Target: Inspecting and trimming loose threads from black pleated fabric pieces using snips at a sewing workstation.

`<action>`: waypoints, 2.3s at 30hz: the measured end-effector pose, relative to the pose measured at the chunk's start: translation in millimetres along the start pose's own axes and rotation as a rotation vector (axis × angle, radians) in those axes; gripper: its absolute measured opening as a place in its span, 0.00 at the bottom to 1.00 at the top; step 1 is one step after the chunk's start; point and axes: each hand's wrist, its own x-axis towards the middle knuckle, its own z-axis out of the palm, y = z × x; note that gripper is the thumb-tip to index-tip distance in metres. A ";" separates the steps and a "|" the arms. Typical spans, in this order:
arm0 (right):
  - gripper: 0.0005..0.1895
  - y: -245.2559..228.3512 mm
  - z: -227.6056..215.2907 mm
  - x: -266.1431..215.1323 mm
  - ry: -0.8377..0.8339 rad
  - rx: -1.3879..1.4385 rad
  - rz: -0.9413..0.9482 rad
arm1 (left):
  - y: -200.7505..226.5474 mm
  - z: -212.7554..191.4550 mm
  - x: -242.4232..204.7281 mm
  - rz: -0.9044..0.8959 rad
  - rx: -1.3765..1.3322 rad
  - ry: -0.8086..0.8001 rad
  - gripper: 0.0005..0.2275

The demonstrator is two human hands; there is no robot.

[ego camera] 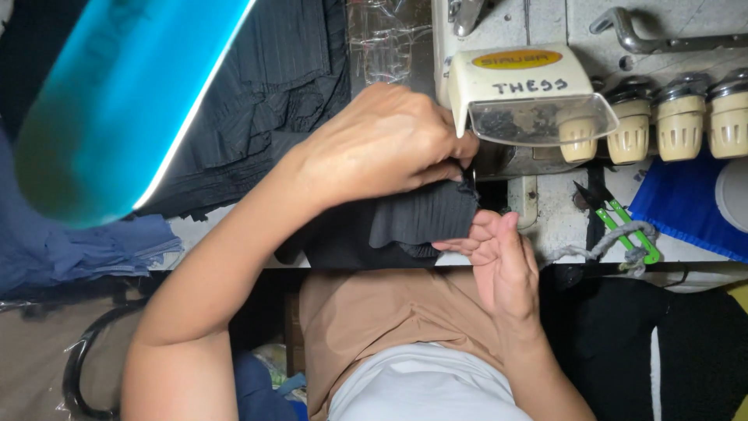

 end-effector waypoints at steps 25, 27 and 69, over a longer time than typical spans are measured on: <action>0.08 14.7 8.0 -4.1 0.160 -0.431 -0.139 | -7.7 12.8 -20.8 0.031 -0.185 0.302 0.06; 0.08 19.1 6.6 -4.1 0.158 -0.476 -0.169 | -7.2 16.3 -27.9 -0.020 -0.271 0.334 0.06; 0.09 -14.5 37.9 -21.6 0.164 -0.875 -0.520 | 52.0 45.3 -44.9 -0.291 -0.095 0.521 0.12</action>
